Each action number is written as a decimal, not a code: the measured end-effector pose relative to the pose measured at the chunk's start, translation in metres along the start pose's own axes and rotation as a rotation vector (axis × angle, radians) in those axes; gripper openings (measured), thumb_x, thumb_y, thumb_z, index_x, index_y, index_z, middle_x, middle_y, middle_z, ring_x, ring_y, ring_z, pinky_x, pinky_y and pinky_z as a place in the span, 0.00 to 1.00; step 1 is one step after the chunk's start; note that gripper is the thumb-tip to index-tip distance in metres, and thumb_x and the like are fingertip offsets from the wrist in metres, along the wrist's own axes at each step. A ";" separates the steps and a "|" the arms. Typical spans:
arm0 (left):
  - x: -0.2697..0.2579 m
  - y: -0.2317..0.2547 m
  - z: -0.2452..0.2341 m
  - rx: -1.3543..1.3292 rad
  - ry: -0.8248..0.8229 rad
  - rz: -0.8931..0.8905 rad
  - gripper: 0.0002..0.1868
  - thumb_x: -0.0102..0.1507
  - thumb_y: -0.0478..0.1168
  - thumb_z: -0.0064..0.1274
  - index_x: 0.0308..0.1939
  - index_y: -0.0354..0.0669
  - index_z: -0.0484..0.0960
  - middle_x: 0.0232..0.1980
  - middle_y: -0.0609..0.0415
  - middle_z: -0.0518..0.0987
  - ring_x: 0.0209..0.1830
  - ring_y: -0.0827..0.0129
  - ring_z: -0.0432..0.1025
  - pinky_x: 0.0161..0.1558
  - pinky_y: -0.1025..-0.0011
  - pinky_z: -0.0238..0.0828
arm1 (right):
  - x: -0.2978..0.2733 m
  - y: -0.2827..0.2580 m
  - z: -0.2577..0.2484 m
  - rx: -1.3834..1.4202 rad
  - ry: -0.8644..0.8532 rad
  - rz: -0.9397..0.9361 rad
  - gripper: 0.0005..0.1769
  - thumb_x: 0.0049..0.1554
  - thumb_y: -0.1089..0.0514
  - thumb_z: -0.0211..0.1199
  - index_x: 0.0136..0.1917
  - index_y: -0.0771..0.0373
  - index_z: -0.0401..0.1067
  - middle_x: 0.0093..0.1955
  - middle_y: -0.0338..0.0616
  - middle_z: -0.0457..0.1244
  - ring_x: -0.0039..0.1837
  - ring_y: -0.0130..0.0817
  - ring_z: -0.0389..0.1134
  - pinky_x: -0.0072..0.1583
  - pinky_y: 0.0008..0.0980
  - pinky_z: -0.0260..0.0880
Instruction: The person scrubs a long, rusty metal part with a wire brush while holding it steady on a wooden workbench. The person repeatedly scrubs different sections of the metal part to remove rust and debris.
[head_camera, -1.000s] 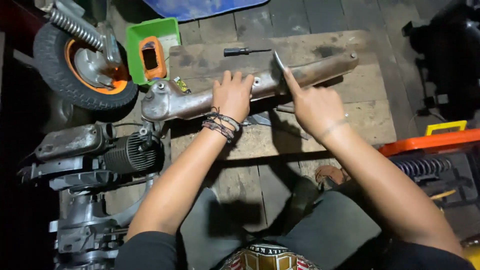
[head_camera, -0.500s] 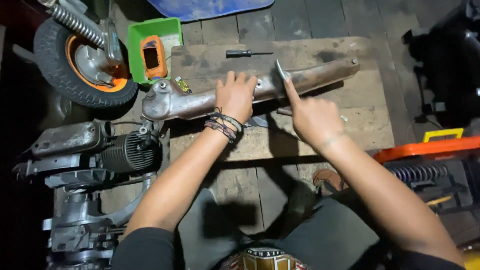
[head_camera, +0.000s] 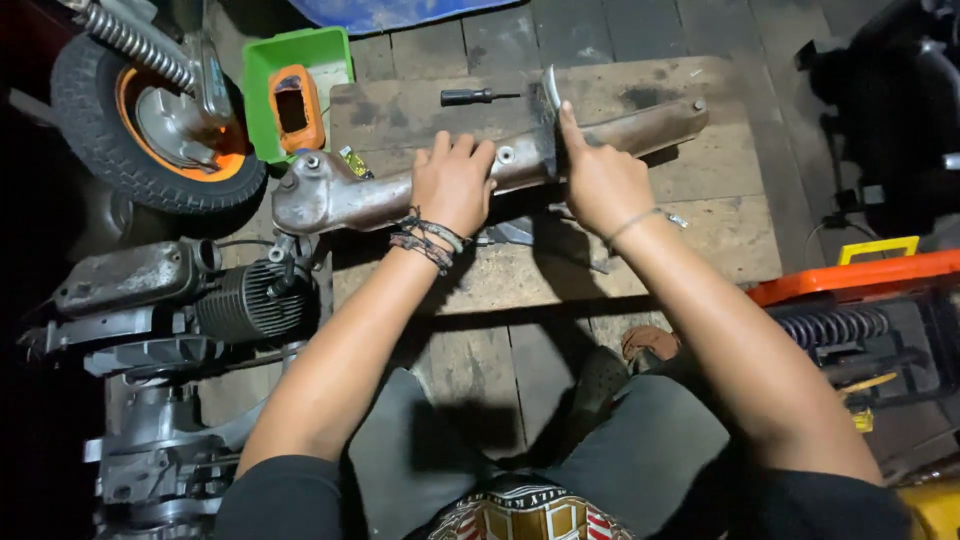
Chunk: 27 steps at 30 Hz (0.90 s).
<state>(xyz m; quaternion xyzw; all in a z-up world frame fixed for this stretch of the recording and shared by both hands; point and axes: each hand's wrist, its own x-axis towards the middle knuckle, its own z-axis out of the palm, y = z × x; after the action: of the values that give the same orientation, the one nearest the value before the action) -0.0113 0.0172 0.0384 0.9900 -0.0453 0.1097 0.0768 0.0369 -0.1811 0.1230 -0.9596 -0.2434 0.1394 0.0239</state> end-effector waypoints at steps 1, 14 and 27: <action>0.000 0.000 0.000 0.000 0.004 0.003 0.14 0.62 0.46 0.61 0.46 0.49 0.75 0.46 0.51 0.74 0.53 0.54 0.66 0.52 0.53 0.64 | 0.005 0.010 0.008 -0.001 0.004 0.002 0.45 0.59 0.63 0.53 0.86 0.59 0.40 0.49 0.67 0.70 0.52 0.64 0.74 0.51 0.59 0.74; 0.003 -0.004 0.002 -0.004 -0.038 -0.022 0.15 0.61 0.48 0.61 0.45 0.52 0.73 0.46 0.54 0.74 0.53 0.57 0.65 0.51 0.55 0.64 | -0.040 0.040 -0.021 0.021 -0.163 0.144 0.42 0.60 0.54 0.50 0.85 0.44 0.46 0.57 0.67 0.69 0.62 0.66 0.70 0.60 0.66 0.68; 0.004 -0.003 0.001 0.010 -0.040 -0.040 0.14 0.61 0.48 0.61 0.46 0.53 0.74 0.47 0.55 0.74 0.53 0.58 0.64 0.53 0.56 0.63 | -0.021 0.048 -0.001 0.108 -0.063 0.148 0.41 0.59 0.52 0.50 0.84 0.50 0.47 0.56 0.71 0.68 0.62 0.71 0.69 0.62 0.68 0.66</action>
<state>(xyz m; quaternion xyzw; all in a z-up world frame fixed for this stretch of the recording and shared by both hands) -0.0071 0.0193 0.0376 0.9930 -0.0267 0.0887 0.0733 0.0415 -0.2329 0.1234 -0.9674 -0.1646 0.1836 0.0574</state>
